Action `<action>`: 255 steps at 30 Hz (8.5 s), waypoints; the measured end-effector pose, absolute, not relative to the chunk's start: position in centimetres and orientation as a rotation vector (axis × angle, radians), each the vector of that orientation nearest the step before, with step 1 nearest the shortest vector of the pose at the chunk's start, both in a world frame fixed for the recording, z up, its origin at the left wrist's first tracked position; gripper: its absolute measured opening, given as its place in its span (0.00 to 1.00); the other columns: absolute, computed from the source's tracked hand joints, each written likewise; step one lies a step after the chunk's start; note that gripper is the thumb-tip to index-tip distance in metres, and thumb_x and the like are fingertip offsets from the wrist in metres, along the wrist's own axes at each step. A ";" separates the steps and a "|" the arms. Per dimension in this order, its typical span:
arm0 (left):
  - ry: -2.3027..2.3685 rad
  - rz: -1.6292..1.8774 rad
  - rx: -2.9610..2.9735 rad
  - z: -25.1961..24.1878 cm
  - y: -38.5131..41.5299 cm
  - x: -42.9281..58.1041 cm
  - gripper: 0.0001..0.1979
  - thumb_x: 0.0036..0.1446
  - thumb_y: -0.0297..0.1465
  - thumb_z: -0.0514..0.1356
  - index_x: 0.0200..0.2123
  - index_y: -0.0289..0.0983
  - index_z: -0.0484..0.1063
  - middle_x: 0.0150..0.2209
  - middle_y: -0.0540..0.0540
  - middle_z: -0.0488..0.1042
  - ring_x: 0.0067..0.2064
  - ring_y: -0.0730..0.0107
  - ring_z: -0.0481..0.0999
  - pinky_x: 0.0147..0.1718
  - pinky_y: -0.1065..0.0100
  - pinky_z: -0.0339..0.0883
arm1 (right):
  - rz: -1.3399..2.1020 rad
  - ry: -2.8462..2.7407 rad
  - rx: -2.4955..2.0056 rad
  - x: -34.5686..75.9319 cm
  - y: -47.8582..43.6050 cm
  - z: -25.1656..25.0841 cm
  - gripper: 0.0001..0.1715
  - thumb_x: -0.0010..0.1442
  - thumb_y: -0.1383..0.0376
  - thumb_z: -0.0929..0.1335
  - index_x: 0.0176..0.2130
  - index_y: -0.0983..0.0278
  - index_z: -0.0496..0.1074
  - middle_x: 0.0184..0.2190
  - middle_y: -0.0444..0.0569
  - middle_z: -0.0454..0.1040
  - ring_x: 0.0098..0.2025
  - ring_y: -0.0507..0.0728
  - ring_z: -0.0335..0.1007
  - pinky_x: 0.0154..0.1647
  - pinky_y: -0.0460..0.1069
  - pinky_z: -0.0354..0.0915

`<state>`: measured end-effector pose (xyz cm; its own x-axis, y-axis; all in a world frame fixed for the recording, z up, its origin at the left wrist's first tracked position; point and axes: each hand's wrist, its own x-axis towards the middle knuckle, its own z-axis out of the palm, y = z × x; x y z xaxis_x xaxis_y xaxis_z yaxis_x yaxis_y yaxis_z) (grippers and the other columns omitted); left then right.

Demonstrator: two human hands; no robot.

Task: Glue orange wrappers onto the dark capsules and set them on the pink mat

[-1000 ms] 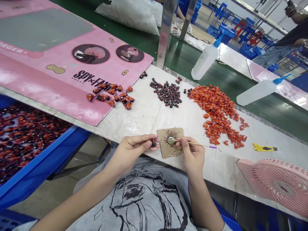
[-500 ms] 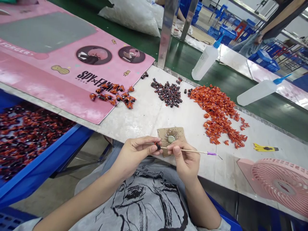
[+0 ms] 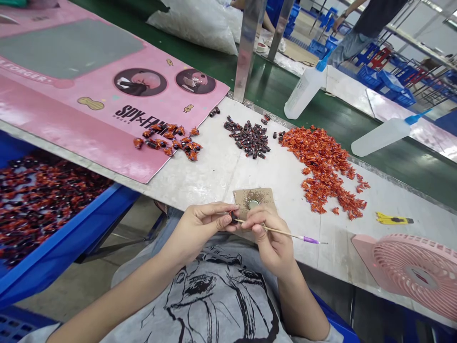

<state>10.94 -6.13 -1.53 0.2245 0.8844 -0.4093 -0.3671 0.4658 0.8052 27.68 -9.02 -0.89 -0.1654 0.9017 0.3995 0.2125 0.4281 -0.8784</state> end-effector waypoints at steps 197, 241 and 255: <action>0.796 1.099 1.594 0.6 -7.0 11.8 0.06 0.58 0.27 0.59 0.29 0.37 0.75 0.24 0.48 0.75 0.24 0.71 0.71 0.25 0.72 0.65 | 0.852 -1.492 -1.174 28.2 -10.2 0.1 0.16 0.63 0.50 0.69 0.39 0.60 0.75 0.29 0.46 0.76 0.29 0.53 0.72 0.30 0.47 0.69; 1.377 0.377 2.571 -0.7 9.2 16.2 0.08 0.60 0.25 0.61 0.42 0.36 0.78 0.43 0.41 0.78 0.46 0.57 0.79 0.43 0.63 0.72 | 0.782 -0.992 -1.357 32.6 -8.1 -2.0 0.28 0.63 0.41 0.64 0.36 0.61 0.76 0.28 0.47 0.74 0.29 0.53 0.69 0.29 0.49 0.65; 1.406 0.550 2.479 -1.3 4.6 13.4 0.19 0.61 0.19 0.50 0.47 0.32 0.77 0.54 0.35 0.77 0.51 0.57 0.79 0.51 0.59 0.73 | 0.817 -1.193 -1.470 31.1 -7.8 -3.2 0.20 0.59 0.50 0.70 0.30 0.63 0.80 0.26 0.50 0.81 0.29 0.56 0.77 0.31 0.50 0.72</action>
